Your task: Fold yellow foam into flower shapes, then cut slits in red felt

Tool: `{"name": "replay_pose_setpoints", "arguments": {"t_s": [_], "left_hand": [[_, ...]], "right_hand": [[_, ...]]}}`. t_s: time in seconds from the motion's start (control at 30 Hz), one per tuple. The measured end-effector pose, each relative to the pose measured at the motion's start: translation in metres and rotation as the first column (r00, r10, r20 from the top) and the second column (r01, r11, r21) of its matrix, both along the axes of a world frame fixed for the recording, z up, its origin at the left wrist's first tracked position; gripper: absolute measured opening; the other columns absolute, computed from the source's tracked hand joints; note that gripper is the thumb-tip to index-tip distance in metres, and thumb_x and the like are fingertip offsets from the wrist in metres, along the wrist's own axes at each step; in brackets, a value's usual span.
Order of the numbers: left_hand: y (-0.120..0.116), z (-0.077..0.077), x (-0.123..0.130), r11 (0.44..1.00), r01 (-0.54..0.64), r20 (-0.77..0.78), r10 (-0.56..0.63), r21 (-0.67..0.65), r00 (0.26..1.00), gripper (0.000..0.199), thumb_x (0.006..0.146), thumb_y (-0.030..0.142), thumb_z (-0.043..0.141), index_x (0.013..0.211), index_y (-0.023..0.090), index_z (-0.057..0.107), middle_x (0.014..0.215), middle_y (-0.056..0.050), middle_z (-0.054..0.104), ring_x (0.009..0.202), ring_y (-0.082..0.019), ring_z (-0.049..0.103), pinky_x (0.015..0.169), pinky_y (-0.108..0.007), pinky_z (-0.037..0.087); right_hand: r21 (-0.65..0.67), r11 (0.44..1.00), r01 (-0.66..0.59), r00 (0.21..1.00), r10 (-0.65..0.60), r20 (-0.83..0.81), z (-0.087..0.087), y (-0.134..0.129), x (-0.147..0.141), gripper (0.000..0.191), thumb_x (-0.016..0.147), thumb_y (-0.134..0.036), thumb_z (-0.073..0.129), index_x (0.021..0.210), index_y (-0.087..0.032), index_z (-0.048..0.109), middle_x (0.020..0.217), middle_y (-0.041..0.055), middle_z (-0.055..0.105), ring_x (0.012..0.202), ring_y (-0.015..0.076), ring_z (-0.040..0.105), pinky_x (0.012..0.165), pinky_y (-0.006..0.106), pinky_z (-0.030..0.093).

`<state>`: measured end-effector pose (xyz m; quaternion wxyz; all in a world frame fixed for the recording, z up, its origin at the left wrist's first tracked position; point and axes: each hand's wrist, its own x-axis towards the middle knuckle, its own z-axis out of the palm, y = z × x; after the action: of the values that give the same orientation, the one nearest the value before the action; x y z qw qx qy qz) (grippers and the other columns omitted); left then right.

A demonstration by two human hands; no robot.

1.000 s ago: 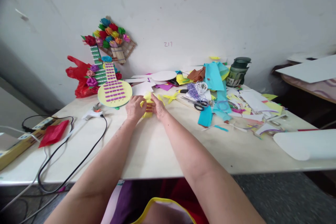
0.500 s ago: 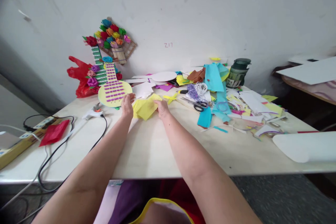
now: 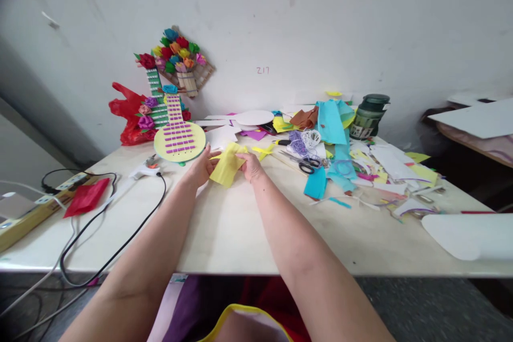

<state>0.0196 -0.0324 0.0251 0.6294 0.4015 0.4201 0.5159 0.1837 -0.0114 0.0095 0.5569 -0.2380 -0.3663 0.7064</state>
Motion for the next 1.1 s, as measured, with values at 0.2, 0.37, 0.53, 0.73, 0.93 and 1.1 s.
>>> {"name": "replay_pose_setpoints", "arguments": {"t_s": [0.2, 0.37, 0.53, 0.73, 0.93, 1.1], "left_hand": [[-0.007, -0.004, -0.005, 0.997, 0.052, -0.059, -0.049, 0.064, 0.997, 0.028, 0.059, 0.031, 0.075, 0.076, 0.013, 0.062, 0.072, -0.005, 0.065, 0.064, -0.015, 0.061, 0.061, -0.025, 0.046], [-0.007, -0.006, -0.013, 0.989, -0.041, -0.092, 0.055, 0.141, 0.994, 0.029, 0.054, 0.032, 0.077, 0.063, 0.014, 0.055, 0.061, -0.001, 0.061, 0.055, -0.011, 0.056, 0.054, -0.023, 0.042], [-0.010, -0.003, -0.019, 0.986, -0.006, -0.129, 0.028, 0.169, 0.991, 0.033, 0.052, 0.034, 0.077, 0.063, 0.015, 0.053, 0.057, 0.002, 0.058, 0.050, -0.009, 0.053, 0.051, -0.022, 0.040], [-0.014, 0.002, -0.019, 0.979, 0.036, -0.172, 0.000, 0.202, 0.985, 0.030, 0.055, 0.034, 0.076, 0.065, 0.015, 0.055, 0.058, 0.002, 0.059, 0.050, -0.009, 0.053, 0.051, -0.021, 0.040], [-0.014, 0.003, -0.021, 0.989, 0.045, -0.208, -0.015, 0.138, 0.978, 0.028, 0.058, 0.037, 0.073, 0.070, 0.015, 0.062, 0.066, -0.003, 0.064, 0.058, -0.014, 0.058, 0.055, -0.025, 0.043], [-0.013, 0.004, -0.023, 0.993, 0.052, -0.269, -0.021, 0.110, 0.963, 0.027, 0.055, 0.037, 0.075, 0.064, 0.016, 0.061, 0.061, -0.001, 0.061, 0.052, -0.012, 0.055, 0.050, -0.024, 0.040]], "right_hand": [[0.017, 0.999, 0.041, 0.999, -0.041, -0.004, 0.002, -0.002, 0.000, 0.024, 0.059, -0.020, 0.064, 0.082, -0.017, 0.064, 0.079, 0.0022, 0.069, 0.072, 0.0176, 0.063, 0.061, 0.030, 0.049], [0.016, 1.000, 0.006, 0.999, -0.007, 0.043, 0.000, -0.001, 0.001, 0.022, 0.057, -0.017, 0.066, 0.079, -0.017, 0.063, 0.080, 0.0030, 0.069, 0.077, 0.0195, 0.063, 0.067, 0.032, 0.049], [-0.004, 0.998, -0.067, 0.995, 0.067, 0.076, 0.002, 0.004, 0.013, 0.024, 0.066, -0.036, 0.063, 0.082, -0.018, 0.064, 0.076, 0.0019, 0.069, 0.070, 0.0185, 0.062, 0.058, 0.030, 0.049], [-0.002, 1.000, -0.011, 0.987, 0.011, 0.161, 0.006, 0.004, 0.018, 0.022, 0.060, -0.035, 0.070, 0.072, -0.017, 0.066, 0.067, 0.0013, 0.067, 0.061, 0.0158, 0.060, 0.055, 0.027, 0.047], [0.092, 0.996, -0.006, 0.946, -0.025, 0.323, 0.006, -0.002, 0.015, 0.015, 0.052, -0.022, 0.073, 0.060, -0.016, 0.063, 0.055, -0.0013, 0.063, 0.053, 0.0140, 0.058, 0.059, 0.028, 0.047], [0.087, 0.988, -0.131, 0.925, 0.090, 0.368, 0.005, -0.002, 0.017, 0.019, 0.051, -0.024, 0.076, 0.064, -0.015, 0.065, 0.061, 0.0023, 0.066, 0.056, 0.0155, 0.060, 0.061, 0.030, 0.048]]}}
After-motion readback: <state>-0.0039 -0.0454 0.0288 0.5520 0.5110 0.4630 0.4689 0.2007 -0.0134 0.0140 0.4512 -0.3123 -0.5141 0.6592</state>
